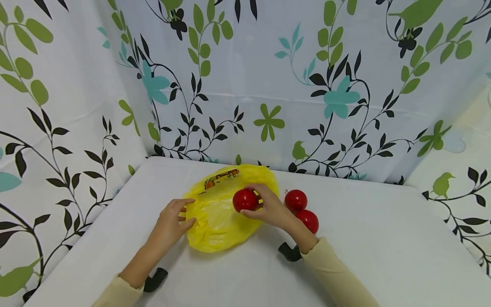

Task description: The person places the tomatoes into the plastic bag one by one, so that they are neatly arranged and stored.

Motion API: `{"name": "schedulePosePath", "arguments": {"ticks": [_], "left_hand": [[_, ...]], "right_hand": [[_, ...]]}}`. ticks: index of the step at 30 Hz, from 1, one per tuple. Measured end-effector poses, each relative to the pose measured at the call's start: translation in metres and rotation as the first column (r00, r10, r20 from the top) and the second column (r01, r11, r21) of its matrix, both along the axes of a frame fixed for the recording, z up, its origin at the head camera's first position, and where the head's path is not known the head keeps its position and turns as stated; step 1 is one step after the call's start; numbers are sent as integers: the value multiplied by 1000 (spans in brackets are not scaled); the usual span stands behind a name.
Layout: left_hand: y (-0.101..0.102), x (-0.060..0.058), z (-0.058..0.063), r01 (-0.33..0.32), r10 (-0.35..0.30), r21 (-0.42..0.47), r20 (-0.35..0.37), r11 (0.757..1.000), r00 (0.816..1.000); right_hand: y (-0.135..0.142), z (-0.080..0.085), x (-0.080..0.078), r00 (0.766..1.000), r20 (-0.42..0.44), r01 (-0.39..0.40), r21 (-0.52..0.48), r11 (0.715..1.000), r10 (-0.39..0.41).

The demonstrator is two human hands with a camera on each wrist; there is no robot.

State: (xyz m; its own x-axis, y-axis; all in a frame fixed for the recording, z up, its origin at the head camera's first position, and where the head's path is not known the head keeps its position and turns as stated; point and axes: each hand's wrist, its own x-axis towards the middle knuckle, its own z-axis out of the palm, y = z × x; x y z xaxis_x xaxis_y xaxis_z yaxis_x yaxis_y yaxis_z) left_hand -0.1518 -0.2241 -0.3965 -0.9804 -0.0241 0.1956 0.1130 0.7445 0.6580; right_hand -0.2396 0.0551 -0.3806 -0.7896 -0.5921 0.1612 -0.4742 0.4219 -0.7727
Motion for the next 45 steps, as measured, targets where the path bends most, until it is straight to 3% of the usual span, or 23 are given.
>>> {"name": "schedulePosePath", "arguments": {"ticks": [11,18,45], "left_hand": [[2,0,-4,0,0,8,4,1000,1000],[3,0,-4,-3,3,6,13,1000,1000],[-1,0,-4,21,-21,0,-18,1000,1000]], "right_hand": [[-13,-8,0,999,-22,-25,4,1000,25],[-22,-10,2,999,17,-31,25,999,31],[-63,-24,9,993,32,-119,109,987,116]]}}
